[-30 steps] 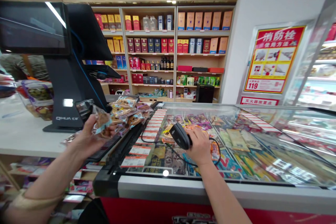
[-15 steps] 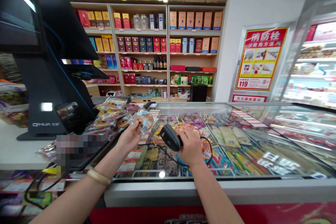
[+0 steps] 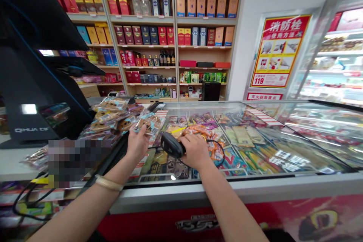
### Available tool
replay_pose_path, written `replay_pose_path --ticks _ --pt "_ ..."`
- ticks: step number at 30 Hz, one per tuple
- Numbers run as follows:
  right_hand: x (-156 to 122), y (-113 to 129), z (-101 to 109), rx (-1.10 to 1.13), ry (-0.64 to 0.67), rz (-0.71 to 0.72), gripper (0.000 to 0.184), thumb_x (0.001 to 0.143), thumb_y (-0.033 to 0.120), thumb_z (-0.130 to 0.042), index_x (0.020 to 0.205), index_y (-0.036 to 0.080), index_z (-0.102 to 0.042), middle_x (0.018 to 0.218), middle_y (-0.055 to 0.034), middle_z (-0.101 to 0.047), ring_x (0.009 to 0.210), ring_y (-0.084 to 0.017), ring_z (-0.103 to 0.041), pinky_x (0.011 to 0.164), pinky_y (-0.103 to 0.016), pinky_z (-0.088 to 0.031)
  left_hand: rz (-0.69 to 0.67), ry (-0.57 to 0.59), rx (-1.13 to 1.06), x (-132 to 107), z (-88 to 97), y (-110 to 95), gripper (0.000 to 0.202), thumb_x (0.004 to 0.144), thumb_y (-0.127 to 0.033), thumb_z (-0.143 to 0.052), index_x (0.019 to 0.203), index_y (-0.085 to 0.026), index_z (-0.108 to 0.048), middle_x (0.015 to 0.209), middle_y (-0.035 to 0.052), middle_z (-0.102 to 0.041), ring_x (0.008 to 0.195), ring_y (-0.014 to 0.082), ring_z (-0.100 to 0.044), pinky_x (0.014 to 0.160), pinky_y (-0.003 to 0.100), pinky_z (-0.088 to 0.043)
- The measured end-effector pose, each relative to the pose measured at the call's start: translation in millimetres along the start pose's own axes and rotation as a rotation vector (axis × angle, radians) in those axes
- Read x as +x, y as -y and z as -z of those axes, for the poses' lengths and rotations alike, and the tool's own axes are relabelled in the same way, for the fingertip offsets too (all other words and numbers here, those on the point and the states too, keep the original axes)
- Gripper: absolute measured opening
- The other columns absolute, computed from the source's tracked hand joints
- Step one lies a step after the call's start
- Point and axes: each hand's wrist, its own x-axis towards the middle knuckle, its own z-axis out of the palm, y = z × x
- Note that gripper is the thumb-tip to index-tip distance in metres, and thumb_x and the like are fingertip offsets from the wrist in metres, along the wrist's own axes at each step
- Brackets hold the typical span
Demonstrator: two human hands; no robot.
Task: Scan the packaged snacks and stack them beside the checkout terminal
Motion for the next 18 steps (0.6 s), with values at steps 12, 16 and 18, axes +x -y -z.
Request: replay_pose_path --ticks 12,16,18 --pt "0.4 -0.2 0.6 -0.007 -0.067 0.000 0.024 0.071 0.024 -0.062 0.095 0.021 -0.064 0.090 -0.0055 -0.069 0.082 -0.021 -0.059 0.073 -0.032 -0.035 0.008 0.009 0.001 -0.9 2.7 -0.3 0.040 0.067 -0.027 -0.078 0.097 -0.023 -0.051 0.093 -0.0009 -0.066 0.084 0.0146 -0.065 0.080 0.033 -0.053" --pt "-1.1 -6.1 5.8 -0.020 -0.211 -0.048 0.028 0.072 0.025 -0.060 0.100 0.020 -0.063 0.091 -0.0071 -0.068 0.086 -0.022 -0.059 0.078 -0.033 -0.039 0.087 0.042 0.026 -3.4 -0.7 0.2 0.038 0.065 -0.027 -0.078 0.094 -0.020 -0.055 0.087 -0.0001 -0.067 0.079 0.0136 -0.066 0.075 0.029 -0.053" --pt "-2.7 -11.4 8.1 -0.038 -0.294 -0.098 0.029 0.074 0.031 -0.061 0.100 0.019 -0.062 0.091 -0.0077 -0.067 0.086 -0.023 -0.059 0.078 -0.033 -0.040 0.163 0.069 0.057 -3.4 -6.5 4.1 0.036 0.066 -0.026 -0.077 0.094 -0.018 -0.056 0.087 0.0018 -0.068 0.075 0.0141 -0.066 0.070 0.028 -0.054"
